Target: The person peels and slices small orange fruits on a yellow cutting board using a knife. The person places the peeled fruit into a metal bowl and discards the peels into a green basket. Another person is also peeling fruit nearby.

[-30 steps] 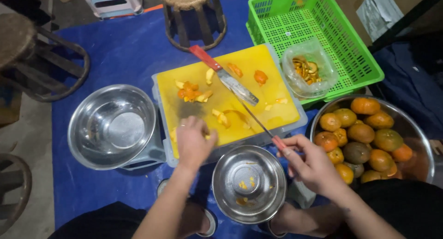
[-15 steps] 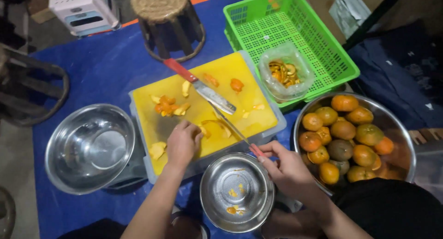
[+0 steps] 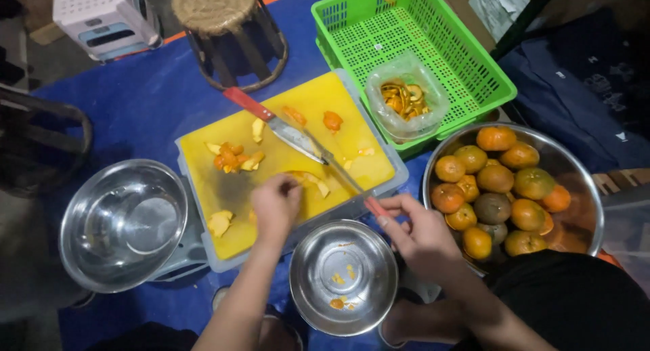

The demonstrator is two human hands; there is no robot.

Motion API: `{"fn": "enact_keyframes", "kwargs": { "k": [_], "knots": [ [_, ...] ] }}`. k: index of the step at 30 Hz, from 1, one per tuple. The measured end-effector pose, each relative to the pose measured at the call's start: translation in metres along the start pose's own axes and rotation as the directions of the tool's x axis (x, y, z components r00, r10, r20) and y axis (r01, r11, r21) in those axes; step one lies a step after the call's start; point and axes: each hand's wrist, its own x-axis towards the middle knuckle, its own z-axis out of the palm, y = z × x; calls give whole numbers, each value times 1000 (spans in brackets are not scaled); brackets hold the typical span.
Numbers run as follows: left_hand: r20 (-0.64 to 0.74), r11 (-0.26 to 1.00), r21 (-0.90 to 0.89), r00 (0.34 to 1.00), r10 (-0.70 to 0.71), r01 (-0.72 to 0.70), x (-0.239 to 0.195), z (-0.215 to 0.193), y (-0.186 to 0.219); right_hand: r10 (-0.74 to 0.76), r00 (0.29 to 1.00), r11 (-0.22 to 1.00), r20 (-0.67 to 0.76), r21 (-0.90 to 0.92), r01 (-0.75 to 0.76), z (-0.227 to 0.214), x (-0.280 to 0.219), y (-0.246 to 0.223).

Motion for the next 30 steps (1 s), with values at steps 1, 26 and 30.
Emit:
{"fn": "enact_keyframes", "kwargs": {
  "k": [1, 26, 30],
  "knots": [
    [38, 1000, 25, 999, 14, -15, 4, 9, 7, -54, 998, 991, -40, 123, 58, 1, 4, 4],
    [406, 937, 347, 908, -100, -51, -14, -115, -29, 10, 983, 993, 185, -121, 13, 30, -2, 6],
    [384, 936, 339, 923, -41, -99, -19, -94, -50, 35, 977, 987, 209, -160, -1, 36, -4, 1]
  ]
}}
